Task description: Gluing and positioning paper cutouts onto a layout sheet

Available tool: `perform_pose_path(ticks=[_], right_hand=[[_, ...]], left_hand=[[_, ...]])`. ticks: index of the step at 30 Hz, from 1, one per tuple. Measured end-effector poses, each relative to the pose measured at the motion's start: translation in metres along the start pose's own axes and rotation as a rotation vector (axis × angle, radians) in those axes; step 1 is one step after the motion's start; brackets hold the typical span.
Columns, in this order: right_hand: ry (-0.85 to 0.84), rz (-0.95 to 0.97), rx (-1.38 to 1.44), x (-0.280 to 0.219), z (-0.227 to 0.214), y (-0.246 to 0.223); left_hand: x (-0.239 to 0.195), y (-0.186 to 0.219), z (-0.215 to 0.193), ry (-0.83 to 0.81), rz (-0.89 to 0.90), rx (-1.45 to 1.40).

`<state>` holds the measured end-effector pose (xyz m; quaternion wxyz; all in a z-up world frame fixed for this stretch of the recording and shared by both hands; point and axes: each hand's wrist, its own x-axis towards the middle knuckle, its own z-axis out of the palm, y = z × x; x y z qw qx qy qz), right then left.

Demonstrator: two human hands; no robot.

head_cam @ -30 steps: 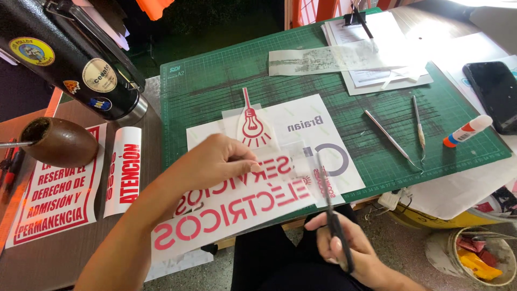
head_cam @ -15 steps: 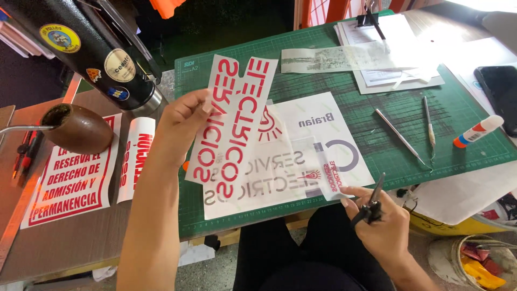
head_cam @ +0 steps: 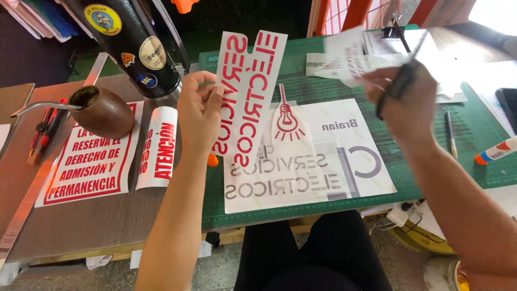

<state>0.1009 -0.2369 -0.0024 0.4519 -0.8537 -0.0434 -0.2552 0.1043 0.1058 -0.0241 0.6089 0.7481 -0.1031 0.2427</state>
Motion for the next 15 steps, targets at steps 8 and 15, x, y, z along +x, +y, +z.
perform_pose_path(ticks=[8,15], right_hand=[[-0.178,-0.085,-0.309,0.107,0.147,0.156],[-0.134,0.053,0.303,0.024,0.056,0.033]], left_hand=[[0.007,-0.018,-0.002,0.18,0.213,0.187],[-0.004,-0.008,0.014,-0.145,0.126,0.107]])
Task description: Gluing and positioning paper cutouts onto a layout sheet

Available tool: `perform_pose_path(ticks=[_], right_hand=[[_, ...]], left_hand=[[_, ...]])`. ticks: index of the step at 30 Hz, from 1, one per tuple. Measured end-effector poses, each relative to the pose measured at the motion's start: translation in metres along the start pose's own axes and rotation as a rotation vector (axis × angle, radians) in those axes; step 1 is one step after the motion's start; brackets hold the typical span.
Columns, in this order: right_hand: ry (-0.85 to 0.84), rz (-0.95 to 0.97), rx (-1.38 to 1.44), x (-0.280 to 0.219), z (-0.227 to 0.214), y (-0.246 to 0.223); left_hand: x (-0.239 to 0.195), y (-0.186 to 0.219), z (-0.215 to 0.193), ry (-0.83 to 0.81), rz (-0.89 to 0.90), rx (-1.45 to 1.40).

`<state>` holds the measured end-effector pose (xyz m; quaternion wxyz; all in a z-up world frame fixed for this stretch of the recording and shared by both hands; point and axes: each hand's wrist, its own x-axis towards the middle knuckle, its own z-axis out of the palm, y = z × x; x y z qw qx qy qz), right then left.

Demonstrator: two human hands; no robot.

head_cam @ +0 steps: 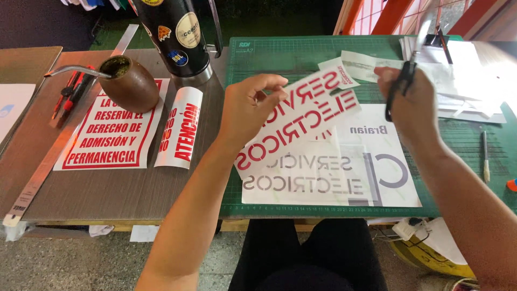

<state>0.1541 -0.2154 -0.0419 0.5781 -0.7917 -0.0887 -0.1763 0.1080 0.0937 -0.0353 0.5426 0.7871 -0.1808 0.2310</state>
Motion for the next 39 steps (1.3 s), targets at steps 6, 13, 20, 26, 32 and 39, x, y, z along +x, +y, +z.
perform_pose_path(ticks=[6,13,20,26,32,39], right_hand=[[-0.144,0.32,-0.043,-0.066,-0.026,-0.029],[-0.148,0.325,-0.008,-0.098,-0.033,0.015],[-0.219,0.443,-0.157,-0.096,-0.033,0.018],[-0.215,0.412,-0.215,-0.096,-0.027,0.01],[-0.263,0.428,-0.349,-0.097,-0.026,0.008],[-0.351,0.322,-0.494,-0.099,-0.027,0.014]], left_hand=[[-0.014,0.005,0.029,-0.31,0.015,-0.209],[-0.018,0.004,0.034,-0.532,-0.043,-0.244],[-0.044,0.061,-0.01,-0.25,0.223,0.422],[-0.141,0.081,0.017,-0.129,0.432,0.752],[-0.166,0.06,0.031,-0.324,0.214,0.813],[-0.166,0.059,0.032,-0.284,0.23,0.798]])
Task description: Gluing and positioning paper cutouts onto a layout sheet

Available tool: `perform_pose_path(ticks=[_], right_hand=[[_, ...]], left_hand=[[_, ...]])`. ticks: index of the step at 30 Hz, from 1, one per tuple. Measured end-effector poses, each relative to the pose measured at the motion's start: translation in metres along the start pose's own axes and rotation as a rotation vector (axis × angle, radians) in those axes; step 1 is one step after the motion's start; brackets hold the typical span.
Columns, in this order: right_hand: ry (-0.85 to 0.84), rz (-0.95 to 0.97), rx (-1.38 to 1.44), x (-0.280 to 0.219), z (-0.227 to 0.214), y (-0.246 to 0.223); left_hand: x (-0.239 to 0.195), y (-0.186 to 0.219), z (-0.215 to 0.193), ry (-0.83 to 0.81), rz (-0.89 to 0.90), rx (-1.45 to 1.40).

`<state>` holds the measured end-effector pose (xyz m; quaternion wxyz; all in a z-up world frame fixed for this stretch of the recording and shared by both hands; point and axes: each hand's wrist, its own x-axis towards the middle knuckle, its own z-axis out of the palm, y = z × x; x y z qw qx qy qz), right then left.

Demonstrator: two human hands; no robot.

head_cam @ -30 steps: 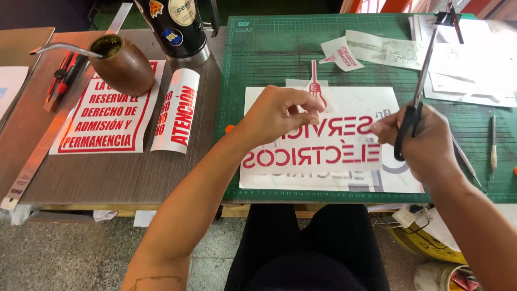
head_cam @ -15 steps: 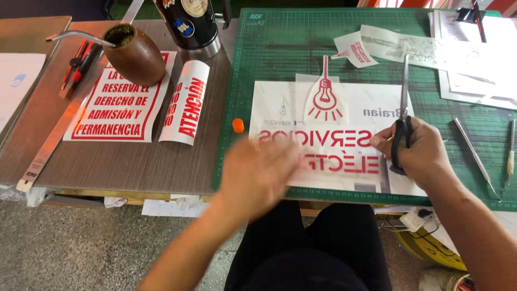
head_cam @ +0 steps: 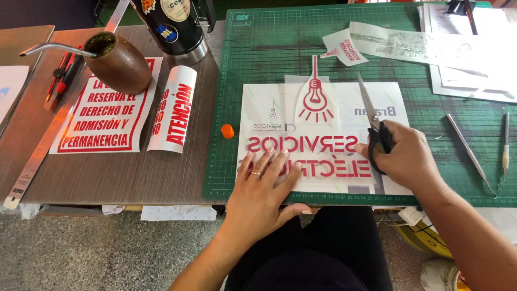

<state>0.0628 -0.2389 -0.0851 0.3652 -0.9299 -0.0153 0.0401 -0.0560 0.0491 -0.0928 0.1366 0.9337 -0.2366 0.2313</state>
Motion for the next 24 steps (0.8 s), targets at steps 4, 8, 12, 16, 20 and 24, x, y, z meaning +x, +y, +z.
perform_pose_path(ticks=[4,8,12,16,20,24], right_hand=[[0.005,-0.04,-0.039,-0.001,-0.002,-0.006],[0.013,-0.086,-0.063,0.0,0.0,-0.006],[0.002,-0.085,-0.092,-0.002,-0.002,-0.012],[0.02,-0.13,-0.121,0.001,0.0,-0.007],[0.017,-0.128,-0.146,0.002,0.002,-0.006],[0.005,-0.121,-0.146,0.001,0.001,-0.008]], left_hand=[[0.002,0.0,-0.004,0.006,-0.001,-0.046],[0.001,-0.001,-0.004,0.023,0.017,-0.031],[0.001,0.0,-0.003,0.013,-0.005,-0.038],[0.004,0.001,-0.006,-0.009,-0.022,-0.059],[0.002,0.002,-0.005,-0.002,-0.051,-0.042],[0.002,0.003,-0.005,0.02,-0.068,-0.051]])
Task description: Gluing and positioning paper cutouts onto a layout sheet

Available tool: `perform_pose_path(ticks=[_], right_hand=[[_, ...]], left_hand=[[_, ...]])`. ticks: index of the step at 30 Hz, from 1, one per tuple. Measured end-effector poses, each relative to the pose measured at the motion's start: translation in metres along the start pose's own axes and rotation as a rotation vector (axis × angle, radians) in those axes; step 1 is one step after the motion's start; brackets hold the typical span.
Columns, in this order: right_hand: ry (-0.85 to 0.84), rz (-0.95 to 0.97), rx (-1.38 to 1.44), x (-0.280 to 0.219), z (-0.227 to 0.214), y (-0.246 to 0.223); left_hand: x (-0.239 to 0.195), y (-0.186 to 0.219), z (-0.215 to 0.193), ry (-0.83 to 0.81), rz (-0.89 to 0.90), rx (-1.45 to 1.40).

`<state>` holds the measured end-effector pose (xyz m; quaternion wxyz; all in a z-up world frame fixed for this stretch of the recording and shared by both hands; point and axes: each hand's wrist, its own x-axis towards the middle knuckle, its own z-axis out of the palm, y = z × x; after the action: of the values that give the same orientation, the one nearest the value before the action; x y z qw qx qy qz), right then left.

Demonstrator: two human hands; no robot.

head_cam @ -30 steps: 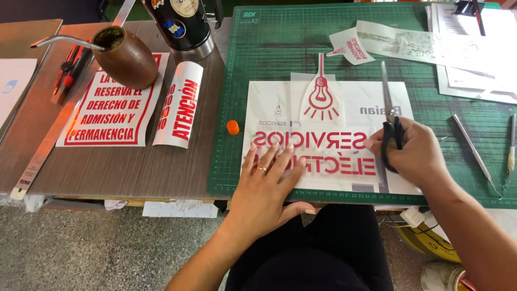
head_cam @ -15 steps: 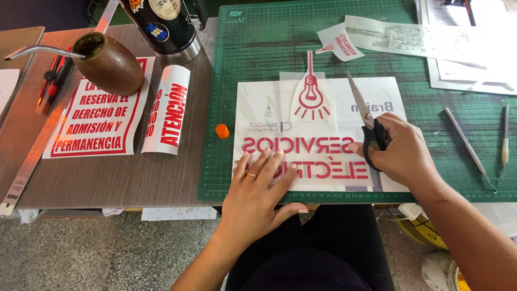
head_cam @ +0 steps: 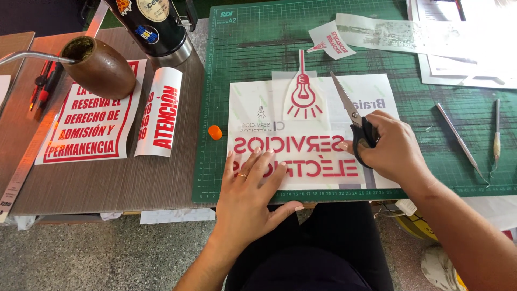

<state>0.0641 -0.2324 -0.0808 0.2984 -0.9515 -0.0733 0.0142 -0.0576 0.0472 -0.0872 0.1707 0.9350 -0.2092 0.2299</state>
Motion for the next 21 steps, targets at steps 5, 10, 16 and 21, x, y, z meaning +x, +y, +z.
perform_pose_path(ticks=[5,10,16,21], right_hand=[[0.003,0.014,-0.039,0.001,0.001,0.0],[0.033,0.002,-0.066,0.001,0.003,0.002],[0.008,0.03,-0.062,0.003,0.003,0.005],[0.042,-0.053,-0.072,0.006,0.008,0.013]], left_hand=[[0.003,0.001,-0.003,0.001,-0.001,0.001],[0.002,0.002,-0.003,0.021,-0.017,-0.002],[0.002,0.001,-0.002,-0.008,-0.005,0.015],[-0.003,-0.001,0.002,-0.151,0.029,0.075]])
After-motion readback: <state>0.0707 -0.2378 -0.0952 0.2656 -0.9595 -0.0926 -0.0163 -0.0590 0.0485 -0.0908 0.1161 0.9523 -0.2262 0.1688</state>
